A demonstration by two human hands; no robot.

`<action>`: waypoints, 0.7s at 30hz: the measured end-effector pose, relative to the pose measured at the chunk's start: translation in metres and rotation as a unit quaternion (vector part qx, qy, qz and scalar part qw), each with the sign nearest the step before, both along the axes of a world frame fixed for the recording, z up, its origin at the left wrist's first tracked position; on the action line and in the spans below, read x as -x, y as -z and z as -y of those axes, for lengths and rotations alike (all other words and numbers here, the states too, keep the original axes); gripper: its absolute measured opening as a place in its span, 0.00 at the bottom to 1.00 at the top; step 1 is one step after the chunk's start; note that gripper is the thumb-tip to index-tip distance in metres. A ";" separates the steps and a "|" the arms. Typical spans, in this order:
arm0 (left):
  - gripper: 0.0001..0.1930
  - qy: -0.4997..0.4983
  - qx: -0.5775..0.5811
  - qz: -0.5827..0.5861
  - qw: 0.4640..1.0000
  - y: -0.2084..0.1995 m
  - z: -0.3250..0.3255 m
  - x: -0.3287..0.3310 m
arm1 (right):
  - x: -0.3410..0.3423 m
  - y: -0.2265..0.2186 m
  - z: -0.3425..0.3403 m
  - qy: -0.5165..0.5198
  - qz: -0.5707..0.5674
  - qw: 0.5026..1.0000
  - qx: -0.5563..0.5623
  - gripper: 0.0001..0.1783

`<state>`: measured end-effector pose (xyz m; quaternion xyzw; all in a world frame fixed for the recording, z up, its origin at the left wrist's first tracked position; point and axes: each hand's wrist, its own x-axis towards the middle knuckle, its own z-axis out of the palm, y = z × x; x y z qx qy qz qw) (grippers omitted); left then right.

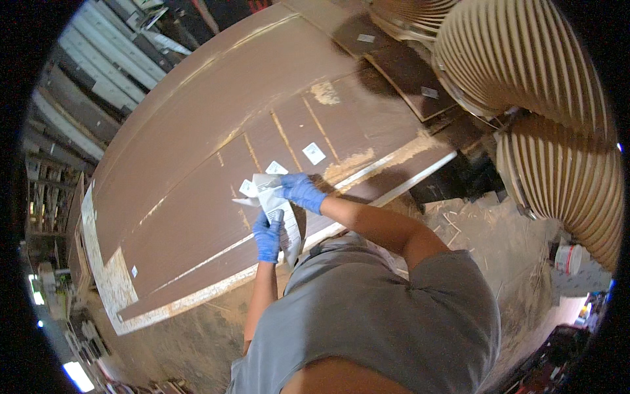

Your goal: The person applies adhesive labels to multiple brown wood panels in a workshop. They peel labels from a roll and press them onto each panel, then move the labeled panels to a stack on a nearby table.

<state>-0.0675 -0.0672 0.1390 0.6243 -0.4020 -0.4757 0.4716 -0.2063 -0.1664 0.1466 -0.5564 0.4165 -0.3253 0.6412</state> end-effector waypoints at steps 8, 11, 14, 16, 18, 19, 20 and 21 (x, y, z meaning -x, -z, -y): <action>0.09 0.047 -0.019 0.020 0.999 0.010 0.004 0.000 | 0.017 0.014 0.006 0.063 0.068 0.990 -0.106 0.12; 0.07 0.029 -0.009 0.012 0.999 0.021 -0.006 -0.003 | 0.034 0.000 0.026 0.082 0.065 0.965 -0.239 0.09; 0.07 -0.011 -0.036 0.005 0.999 0.027 -0.016 -0.014 | 0.070 0.025 0.070 0.222 0.081 0.961 -0.145 0.11; 0.06 -0.061 -0.017 -0.011 0.998 0.024 -0.019 -0.021 | 0.098 0.026 0.098 0.333 0.031 0.940 -0.069 0.12; 0.06 -0.116 -0.014 -0.020 0.993 0.016 -0.021 -0.027 | 0.129 0.033 0.110 0.356 -0.106 0.924 0.093 0.14; 0.08 -0.147 -0.012 -0.008 0.989 0.009 -0.021 -0.028 | 0.137 0.040 0.111 0.357 -0.172 0.897 0.196 0.15; 0.09 -0.170 -0.004 0.002 0.985 0.012 -0.023 -0.036 | 0.145 0.044 0.112 0.351 -0.234 0.857 0.296 0.15; 0.10 -0.213 0.027 -0.032 0.976 0.012 -0.025 -0.044 | 0.151 0.042 0.105 0.187 -0.275 0.896 0.293 0.17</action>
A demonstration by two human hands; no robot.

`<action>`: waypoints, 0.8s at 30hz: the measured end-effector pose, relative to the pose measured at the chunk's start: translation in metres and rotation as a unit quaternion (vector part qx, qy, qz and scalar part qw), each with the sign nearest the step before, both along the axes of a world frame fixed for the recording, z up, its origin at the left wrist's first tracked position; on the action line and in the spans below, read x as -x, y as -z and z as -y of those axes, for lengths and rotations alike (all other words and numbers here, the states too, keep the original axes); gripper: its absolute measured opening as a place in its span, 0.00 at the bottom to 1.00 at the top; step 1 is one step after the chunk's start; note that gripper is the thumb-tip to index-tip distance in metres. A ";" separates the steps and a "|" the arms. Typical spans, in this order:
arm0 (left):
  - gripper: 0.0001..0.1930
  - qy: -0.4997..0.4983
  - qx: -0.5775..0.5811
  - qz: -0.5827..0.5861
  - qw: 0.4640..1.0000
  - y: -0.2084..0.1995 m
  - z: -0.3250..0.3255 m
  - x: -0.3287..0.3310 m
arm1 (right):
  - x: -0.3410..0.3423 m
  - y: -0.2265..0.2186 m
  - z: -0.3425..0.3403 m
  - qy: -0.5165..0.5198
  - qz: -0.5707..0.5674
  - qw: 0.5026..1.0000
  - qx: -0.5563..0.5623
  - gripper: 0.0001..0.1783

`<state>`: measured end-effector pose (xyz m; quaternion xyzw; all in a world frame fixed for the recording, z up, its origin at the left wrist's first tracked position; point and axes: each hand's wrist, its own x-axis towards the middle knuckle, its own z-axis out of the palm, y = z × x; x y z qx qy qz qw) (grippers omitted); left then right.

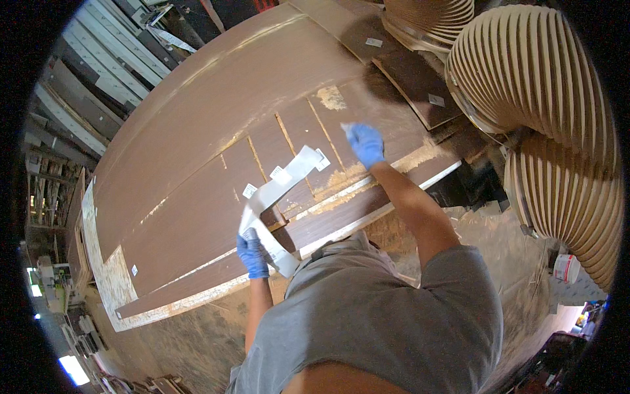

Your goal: The person applies adhesive labels to multiple brown wood panels in a workshop. They peel labels from a roll and press them onto each panel, then move the labeled panels to a stack on a nearby table.

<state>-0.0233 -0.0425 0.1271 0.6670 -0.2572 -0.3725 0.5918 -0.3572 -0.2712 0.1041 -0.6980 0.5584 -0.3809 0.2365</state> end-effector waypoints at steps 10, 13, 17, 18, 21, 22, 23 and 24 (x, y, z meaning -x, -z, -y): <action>0.22 -0.013 0.024 -0.095 0.995 0.001 0.004 -0.092 | 0.012 0.044 -0.009 0.139 -0.282 0.949 0.011 0.36; 0.21 0.091 -0.134 -0.055 0.985 0.038 0.032 -0.094 | 0.005 0.031 0.003 0.118 -0.252 0.950 -0.143 0.40; 0.20 0.190 -0.103 0.213 0.953 0.063 0.077 -0.056 | 0.003 0.018 0.010 0.108 -0.056 0.973 -0.196 0.41; 0.17 0.142 -0.118 0.074 0.980 0.055 0.081 -0.055 | 0.008 0.024 0.015 0.101 0.027 0.977 -0.185 0.41; 0.10 0.086 -0.073 -0.095 0.989 0.039 0.084 -0.050 | 0.023 0.050 0.029 0.061 0.201 0.956 -0.205 0.41; 0.10 0.102 -0.090 -0.085 0.987 0.033 0.085 -0.048 | 0.031 0.051 0.034 0.036 0.209 0.945 -0.250 0.41; 0.09 0.111 -0.106 -0.073 0.985 0.028 0.082 -0.049 | 0.031 0.049 0.037 0.003 0.217 0.930 -0.296 0.41; 0.09 0.128 -0.072 -0.020 0.989 0.026 0.082 -0.043 | 0.028 0.040 0.035 0.024 0.216 0.930 -0.295 0.41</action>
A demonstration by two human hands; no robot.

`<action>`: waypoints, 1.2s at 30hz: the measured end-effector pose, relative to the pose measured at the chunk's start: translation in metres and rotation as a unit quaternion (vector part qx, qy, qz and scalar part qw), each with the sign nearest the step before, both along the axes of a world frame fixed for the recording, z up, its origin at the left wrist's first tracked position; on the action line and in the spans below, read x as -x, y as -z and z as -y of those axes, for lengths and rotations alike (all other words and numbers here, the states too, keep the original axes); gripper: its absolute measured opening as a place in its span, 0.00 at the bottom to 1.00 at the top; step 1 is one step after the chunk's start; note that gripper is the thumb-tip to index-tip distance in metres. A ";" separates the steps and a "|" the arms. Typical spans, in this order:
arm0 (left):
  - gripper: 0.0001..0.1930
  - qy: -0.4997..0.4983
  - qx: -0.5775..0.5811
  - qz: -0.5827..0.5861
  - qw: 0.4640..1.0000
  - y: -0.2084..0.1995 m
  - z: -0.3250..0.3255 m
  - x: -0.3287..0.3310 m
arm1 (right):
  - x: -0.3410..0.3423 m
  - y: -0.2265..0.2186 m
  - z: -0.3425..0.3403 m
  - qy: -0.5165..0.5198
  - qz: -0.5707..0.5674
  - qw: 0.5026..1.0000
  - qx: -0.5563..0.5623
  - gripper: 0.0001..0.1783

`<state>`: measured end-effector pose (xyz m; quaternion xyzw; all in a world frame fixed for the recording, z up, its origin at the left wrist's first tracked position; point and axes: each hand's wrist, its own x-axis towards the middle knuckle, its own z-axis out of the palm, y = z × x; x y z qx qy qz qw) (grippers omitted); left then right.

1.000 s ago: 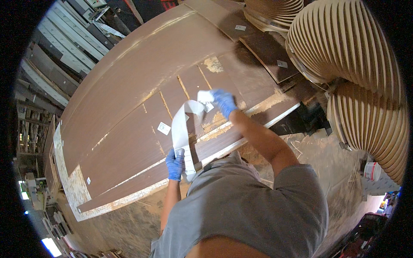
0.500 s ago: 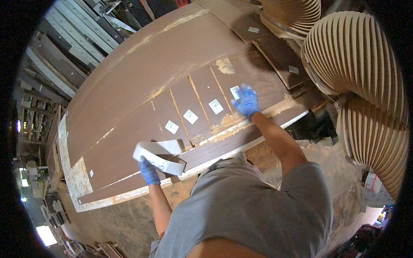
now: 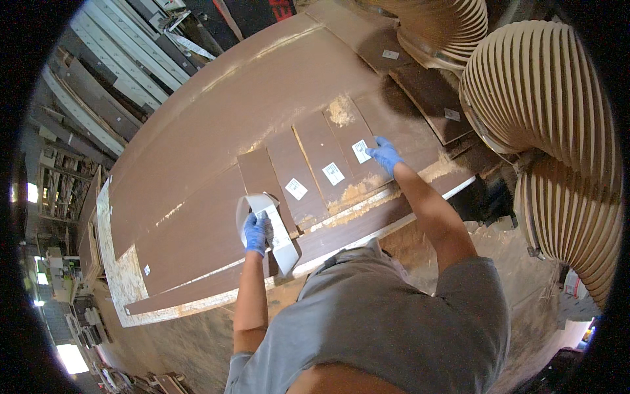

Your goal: The person applies adhesive labels to multiple brown wood panels in a workshop. They peel labels from a roll and press them onto each panel, then move the labeled panels to a stack on a nearby table.

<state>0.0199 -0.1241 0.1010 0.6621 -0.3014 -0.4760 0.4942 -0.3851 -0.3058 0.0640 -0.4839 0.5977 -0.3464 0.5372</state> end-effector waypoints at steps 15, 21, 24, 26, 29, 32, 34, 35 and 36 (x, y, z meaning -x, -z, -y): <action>0.10 0.060 0.032 0.111 0.991 0.044 0.035 0.065 | -0.078 -0.039 -0.035 -0.078 -0.083 0.988 -0.099 0.39; 0.06 0.055 0.020 -0.052 0.997 0.020 0.020 0.068 | -0.107 -0.053 -0.043 -0.062 -0.103 0.993 -0.007 0.41; 0.13 0.018 0.098 -0.161 0.982 0.009 0.008 0.048 | -0.102 -0.038 -0.029 -0.038 0.009 0.999 -0.029 0.31; 0.20 -0.006 0.109 -0.266 0.958 -0.013 -0.003 0.034 | -0.089 -0.040 -0.030 -0.026 0.148 0.988 -0.033 0.24; 0.29 0.025 0.124 -0.314 0.941 -0.034 -0.016 0.015 | -0.095 -0.067 -0.059 -0.009 0.308 0.951 -0.019 0.22; 0.27 0.051 0.110 -0.299 0.947 -0.023 -0.009 0.011 | -0.108 -0.061 -0.065 -0.098 0.158 0.981 -0.050 0.40; 0.26 0.060 0.105 -0.242 0.963 -0.013 0.001 0.025 | -0.101 -0.082 -0.068 -0.063 0.068 0.995 0.029 0.33; 0.25 0.066 0.104 -0.210 0.970 -0.013 0.007 0.032 | -0.076 -0.055 -0.056 0.009 0.114 0.993 0.030 0.34; 0.24 0.073 0.106 -0.202 0.971 -0.015 0.013 0.043 | -0.048 -0.036 -0.039 0.126 0.154 0.979 0.035 0.23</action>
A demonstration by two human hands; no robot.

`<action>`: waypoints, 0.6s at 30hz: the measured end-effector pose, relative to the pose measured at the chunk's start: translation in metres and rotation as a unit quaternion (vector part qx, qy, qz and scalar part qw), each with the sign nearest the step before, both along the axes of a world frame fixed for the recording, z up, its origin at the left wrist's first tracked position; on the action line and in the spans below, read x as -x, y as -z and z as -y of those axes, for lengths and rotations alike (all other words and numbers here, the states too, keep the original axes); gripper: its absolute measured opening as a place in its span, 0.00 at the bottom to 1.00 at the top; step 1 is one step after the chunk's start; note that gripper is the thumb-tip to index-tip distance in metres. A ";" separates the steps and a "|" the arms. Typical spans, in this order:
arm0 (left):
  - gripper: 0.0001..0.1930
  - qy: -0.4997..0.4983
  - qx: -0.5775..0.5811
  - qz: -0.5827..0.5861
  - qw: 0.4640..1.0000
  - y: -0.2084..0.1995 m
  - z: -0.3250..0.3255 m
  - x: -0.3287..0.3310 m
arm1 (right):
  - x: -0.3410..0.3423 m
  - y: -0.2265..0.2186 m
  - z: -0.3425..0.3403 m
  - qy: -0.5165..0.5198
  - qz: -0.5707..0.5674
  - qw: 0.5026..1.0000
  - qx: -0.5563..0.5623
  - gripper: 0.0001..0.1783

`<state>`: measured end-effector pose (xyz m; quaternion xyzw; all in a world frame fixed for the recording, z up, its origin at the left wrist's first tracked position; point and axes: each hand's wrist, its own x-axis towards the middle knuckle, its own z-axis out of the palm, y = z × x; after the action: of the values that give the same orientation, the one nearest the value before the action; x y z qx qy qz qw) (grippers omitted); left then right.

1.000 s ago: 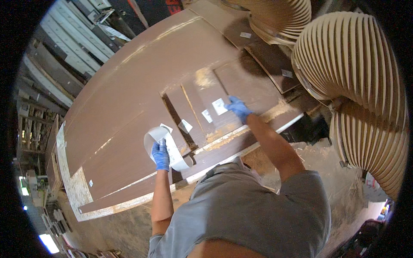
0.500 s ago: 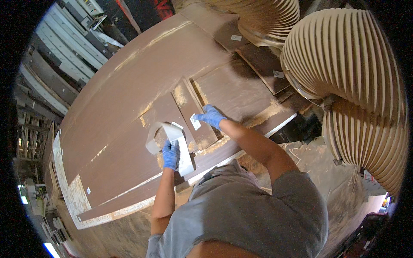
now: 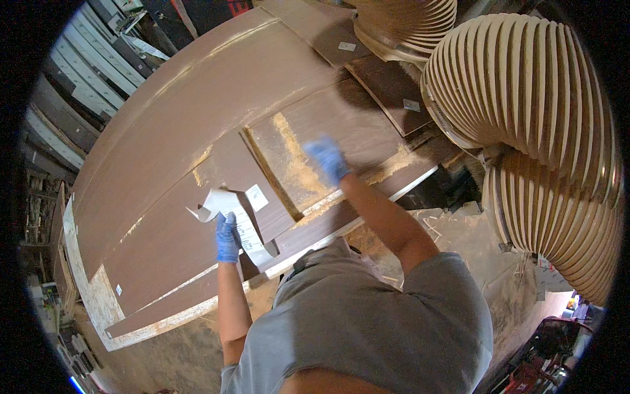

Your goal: The person applies adhesive labels to multiple brown wood panels in a workshop. They peel labels from a roll and press them onto each panel, then move the labeled panels to a stack on a nearby table.

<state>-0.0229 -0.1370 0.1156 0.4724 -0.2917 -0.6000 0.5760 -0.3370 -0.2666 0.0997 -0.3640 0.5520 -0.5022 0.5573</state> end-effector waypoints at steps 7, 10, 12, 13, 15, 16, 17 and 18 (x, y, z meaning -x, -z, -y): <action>0.21 0.013 -0.010 0.073 0.997 0.021 0.010 0.016 | 0.205 0.042 0.074 0.379 0.314 0.853 -0.177 0.21; 0.20 0.014 -0.011 0.115 0.993 0.015 0.010 0.019 | 0.235 0.093 0.090 0.418 0.229 0.867 -0.145 0.21; 0.19 0.012 -0.015 0.101 0.995 0.023 0.010 0.018 | 0.236 0.116 0.092 0.347 0.242 0.904 -0.064 0.20; 0.19 0.010 -0.016 0.095 0.995 0.028 0.012 0.016 | 0.233 0.121 0.086 0.231 0.320 0.919 -0.002 0.20; 0.18 -0.001 -0.012 0.059 0.998 0.031 0.008 0.014 | 0.199 0.120 0.063 -0.029 0.448 0.889 0.095 0.20; 0.18 -0.001 -0.007 0.032 0.999 0.032 0.008 0.014 | 0.179 0.118 0.037 -0.152 0.497 0.842 0.146 0.20; 0.18 -0.009 -0.002 0.008 1.000 0.033 0.007 0.012 | 0.141 0.088 0.011 -0.138 0.479 0.861 0.098 0.19; 0.18 -0.014 0.002 0.001 1.000 0.032 0.007 0.013 | 0.107 0.051 -0.020 -0.121 0.457 0.879 0.052 0.18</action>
<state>-0.0357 -0.1441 0.0838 0.4761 -0.2870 -0.5908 0.5848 -0.4445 -0.2467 0.0484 -0.1863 0.1602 -0.5694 0.7845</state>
